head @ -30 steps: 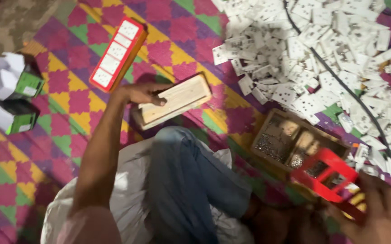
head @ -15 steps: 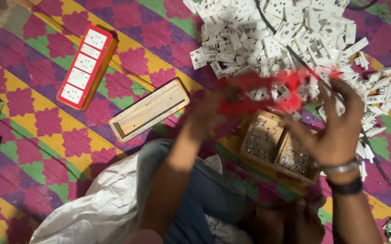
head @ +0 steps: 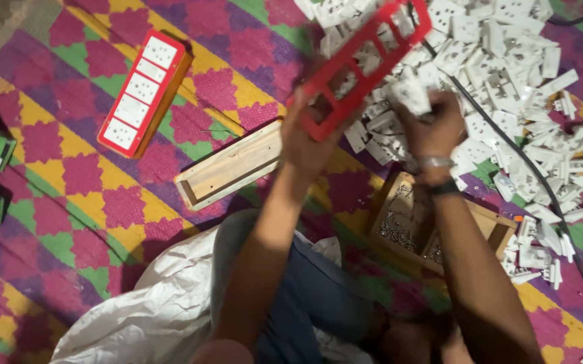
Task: The person sits on a patterned mat and assembles white plastic electrical socket components into a red multi-socket housing. They insert the components and secure them with screws using a screwdriver, then place the completed unit aside.
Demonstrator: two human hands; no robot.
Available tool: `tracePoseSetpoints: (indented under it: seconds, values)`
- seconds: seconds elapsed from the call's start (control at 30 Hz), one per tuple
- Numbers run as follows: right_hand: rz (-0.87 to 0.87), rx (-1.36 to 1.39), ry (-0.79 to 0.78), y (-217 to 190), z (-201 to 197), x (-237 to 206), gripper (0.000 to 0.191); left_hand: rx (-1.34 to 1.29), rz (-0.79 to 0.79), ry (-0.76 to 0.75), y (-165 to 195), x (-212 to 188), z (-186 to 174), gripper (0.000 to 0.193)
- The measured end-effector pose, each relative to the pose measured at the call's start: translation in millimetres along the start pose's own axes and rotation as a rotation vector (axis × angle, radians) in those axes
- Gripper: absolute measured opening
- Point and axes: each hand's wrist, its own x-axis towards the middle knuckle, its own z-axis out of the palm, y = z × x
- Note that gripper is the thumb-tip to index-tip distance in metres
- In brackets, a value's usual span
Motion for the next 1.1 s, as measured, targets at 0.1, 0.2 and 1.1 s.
tracePoseSetpoints:
  seconds: [0.1, 0.2, 1.1]
  values:
    - [0.323, 0.341, 0.000, -30, -46, -43, 0.048, 0.023, -0.063, 0.054, -27, 0, -5, 0.056]
    - [0.098, 0.228, -0.060, -58, -69, -74, 0.035, -0.035, -0.203, 0.034, -62, -20, -3, 0.057]
    - [-0.238, -0.228, -0.109, -70, -89, -125, 0.024, 0.067, -0.412, 0.156, -110, -43, 4, 0.054]
